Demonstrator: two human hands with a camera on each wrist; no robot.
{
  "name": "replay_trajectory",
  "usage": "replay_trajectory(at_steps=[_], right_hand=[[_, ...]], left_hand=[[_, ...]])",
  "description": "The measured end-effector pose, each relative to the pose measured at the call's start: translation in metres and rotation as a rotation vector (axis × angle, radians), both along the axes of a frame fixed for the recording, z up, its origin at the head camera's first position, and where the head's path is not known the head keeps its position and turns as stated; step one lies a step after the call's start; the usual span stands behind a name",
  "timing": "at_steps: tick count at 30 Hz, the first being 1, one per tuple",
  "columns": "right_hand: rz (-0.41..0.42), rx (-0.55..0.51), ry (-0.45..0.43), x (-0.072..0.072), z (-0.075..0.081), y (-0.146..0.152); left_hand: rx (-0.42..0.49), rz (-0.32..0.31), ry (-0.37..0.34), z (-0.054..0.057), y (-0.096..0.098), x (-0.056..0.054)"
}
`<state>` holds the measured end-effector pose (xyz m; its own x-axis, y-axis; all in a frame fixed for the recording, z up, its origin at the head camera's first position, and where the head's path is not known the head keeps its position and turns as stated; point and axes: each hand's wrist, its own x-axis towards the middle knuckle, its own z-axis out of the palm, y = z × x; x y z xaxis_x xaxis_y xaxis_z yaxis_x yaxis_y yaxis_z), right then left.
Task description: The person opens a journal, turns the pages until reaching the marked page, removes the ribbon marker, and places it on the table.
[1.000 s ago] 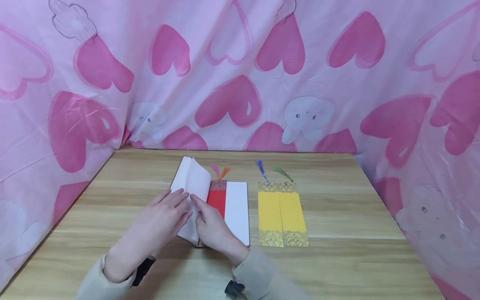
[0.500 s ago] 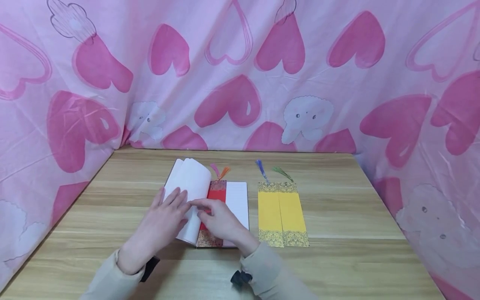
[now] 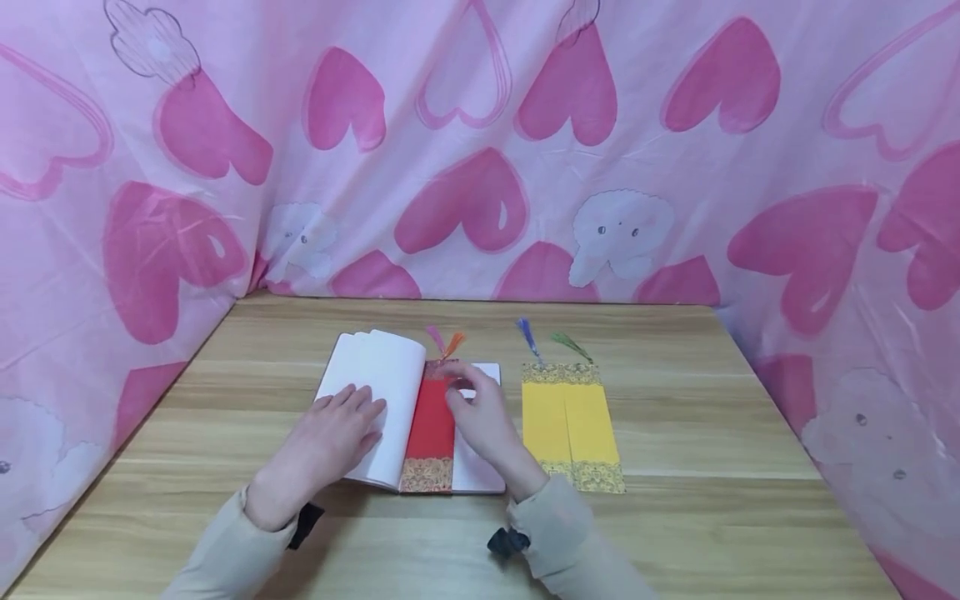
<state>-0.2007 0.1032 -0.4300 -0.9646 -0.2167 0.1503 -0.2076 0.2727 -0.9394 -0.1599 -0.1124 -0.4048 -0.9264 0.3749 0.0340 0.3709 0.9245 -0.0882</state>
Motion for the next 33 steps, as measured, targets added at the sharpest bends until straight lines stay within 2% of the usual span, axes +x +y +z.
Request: replay_trajectory(at_steps=[3,7,12,17,20,23,30,33], right_hand=[[-0.107,-0.114,0.022,-0.002,-0.005,0.001],[-0.174,-0.138,0.001,-0.005,-0.009,0.002],[-0.238,-0.117,-0.132,-0.008,-0.014,0.003],[-0.266,-0.144,-0.330,-0.012,-0.014,0.001],[-0.268,-0.136,-0.452,-0.013,-0.013,-0.003],[-0.248,-0.111,-0.524,-0.015,-0.013,-0.006],[-0.122,-0.079,-0.546,-0.019,-0.019,-0.011],[-0.111,-0.076,-0.549,-0.020,-0.021,-0.013]], left_hand=[[0.008,0.000,-0.013,-0.001,-0.001,-0.002],[0.010,-0.010,-0.006,-0.001,-0.003,-0.002],[0.018,-0.018,-0.011,-0.001,-0.003,-0.003],[0.021,-0.013,-0.027,-0.001,-0.002,-0.003],[0.032,-0.005,-0.044,0.000,-0.003,-0.002],[0.038,0.005,-0.064,0.001,-0.003,-0.001],[0.028,0.013,-0.084,0.002,-0.004,-0.002],[0.031,0.012,-0.086,0.002,-0.004,-0.002]])
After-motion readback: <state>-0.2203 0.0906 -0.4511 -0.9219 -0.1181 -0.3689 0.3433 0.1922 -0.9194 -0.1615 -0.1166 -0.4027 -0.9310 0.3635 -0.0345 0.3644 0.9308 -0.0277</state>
